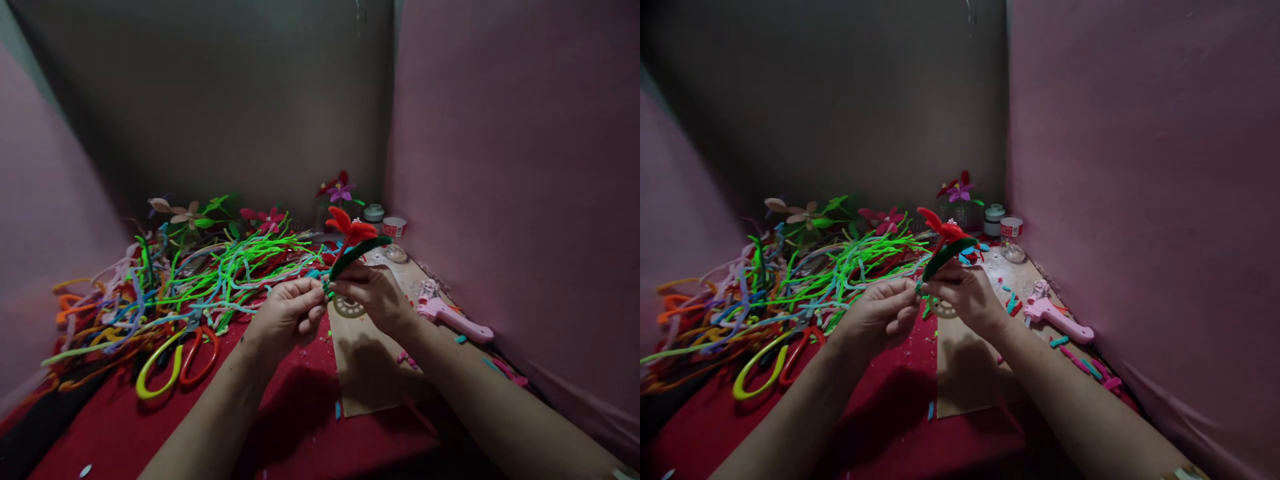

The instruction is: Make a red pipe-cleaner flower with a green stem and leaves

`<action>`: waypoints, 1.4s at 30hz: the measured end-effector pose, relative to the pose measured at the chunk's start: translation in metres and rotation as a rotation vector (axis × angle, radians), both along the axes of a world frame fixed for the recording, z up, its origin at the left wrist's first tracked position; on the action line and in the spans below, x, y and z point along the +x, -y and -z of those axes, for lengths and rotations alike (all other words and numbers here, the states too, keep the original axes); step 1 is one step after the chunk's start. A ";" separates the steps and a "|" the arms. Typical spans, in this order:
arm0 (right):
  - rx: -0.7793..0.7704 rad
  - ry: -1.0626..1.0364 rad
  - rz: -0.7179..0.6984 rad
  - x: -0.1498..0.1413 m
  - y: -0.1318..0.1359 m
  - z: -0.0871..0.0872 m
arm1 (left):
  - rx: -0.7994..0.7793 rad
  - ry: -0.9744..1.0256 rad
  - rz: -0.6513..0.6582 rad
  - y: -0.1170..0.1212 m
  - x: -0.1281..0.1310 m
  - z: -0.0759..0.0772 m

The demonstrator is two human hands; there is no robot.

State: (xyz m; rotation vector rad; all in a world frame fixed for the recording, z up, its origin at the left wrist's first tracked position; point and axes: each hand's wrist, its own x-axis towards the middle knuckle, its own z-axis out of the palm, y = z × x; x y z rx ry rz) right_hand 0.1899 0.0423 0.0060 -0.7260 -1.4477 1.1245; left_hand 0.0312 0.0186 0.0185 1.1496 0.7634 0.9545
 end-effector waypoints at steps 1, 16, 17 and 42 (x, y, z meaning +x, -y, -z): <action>-0.005 -0.013 -0.020 0.000 0.001 0.000 | -0.041 0.046 0.043 -0.001 -0.001 0.001; -0.117 -0.142 -0.063 -0.004 0.001 -0.001 | 0.505 -0.482 -0.403 0.004 0.012 0.004; -0.132 -0.151 -0.070 -0.003 0.001 -0.001 | 0.463 -0.450 -0.387 0.003 0.012 0.005; -0.115 -0.234 -0.033 -0.006 0.010 -0.003 | -0.037 0.137 -0.064 0.001 0.010 0.002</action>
